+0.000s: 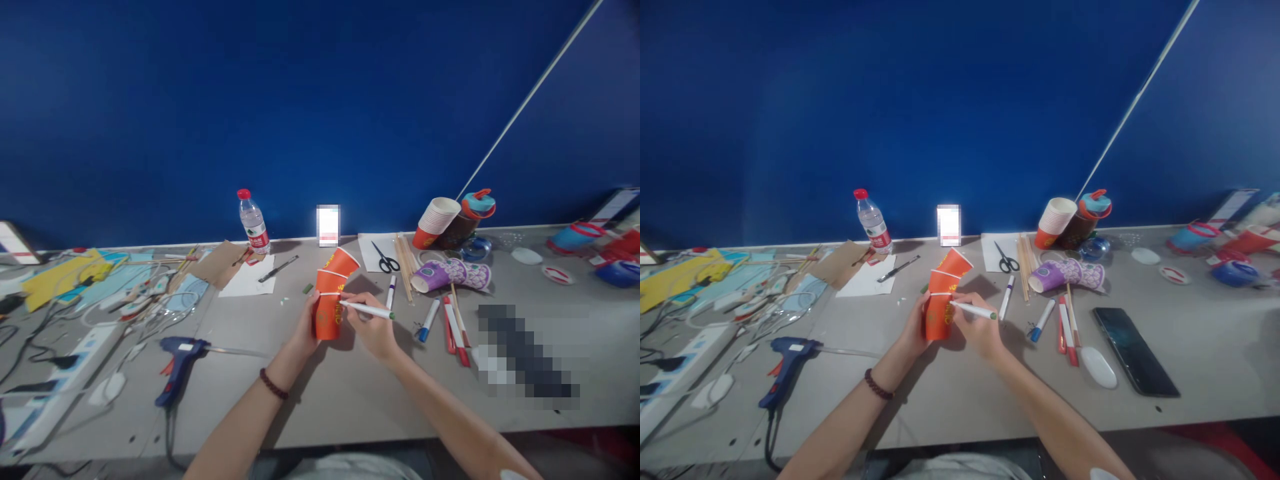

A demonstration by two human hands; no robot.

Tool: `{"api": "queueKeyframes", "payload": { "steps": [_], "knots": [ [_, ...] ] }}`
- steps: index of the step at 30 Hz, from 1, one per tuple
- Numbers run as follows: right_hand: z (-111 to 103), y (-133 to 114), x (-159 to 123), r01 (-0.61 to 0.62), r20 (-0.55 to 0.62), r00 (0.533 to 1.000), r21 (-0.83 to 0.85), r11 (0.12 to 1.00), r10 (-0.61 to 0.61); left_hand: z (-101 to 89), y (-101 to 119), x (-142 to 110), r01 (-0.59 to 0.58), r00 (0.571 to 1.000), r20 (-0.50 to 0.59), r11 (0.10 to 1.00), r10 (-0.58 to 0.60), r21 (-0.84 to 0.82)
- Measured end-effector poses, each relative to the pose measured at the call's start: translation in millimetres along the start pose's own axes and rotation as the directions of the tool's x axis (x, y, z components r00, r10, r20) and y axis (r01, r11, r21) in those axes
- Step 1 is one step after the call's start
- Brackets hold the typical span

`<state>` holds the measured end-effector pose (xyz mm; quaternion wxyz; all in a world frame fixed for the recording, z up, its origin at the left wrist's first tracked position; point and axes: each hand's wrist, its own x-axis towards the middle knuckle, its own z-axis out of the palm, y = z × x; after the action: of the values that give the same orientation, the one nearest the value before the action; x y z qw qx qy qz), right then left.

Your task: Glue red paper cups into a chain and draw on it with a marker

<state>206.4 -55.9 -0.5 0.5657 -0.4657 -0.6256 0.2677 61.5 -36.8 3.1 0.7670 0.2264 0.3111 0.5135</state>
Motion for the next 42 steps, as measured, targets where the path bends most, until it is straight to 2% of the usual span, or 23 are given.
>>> {"api": "queueKeyframes", "payload": {
  "steps": [18,34,42],
  "knots": [
    [0,1,-1,-0.04,-0.01,0.999,0.046,0.998,0.04,-4.8,-2,3,0.029,0.999,0.031,0.999,-0.03,0.019],
    [-1,1,0,0.021,-0.066,0.998,-0.028,0.999,-0.023,-12.7,-5,5,0.068,0.998,0.001,0.997,-0.068,-0.022],
    [0,-2,-4,0.017,-0.058,0.998,-0.021,1.0,-0.018,-3.7,0,0,0.037,0.999,-0.013,0.999,-0.038,-0.019]
  ]
}}
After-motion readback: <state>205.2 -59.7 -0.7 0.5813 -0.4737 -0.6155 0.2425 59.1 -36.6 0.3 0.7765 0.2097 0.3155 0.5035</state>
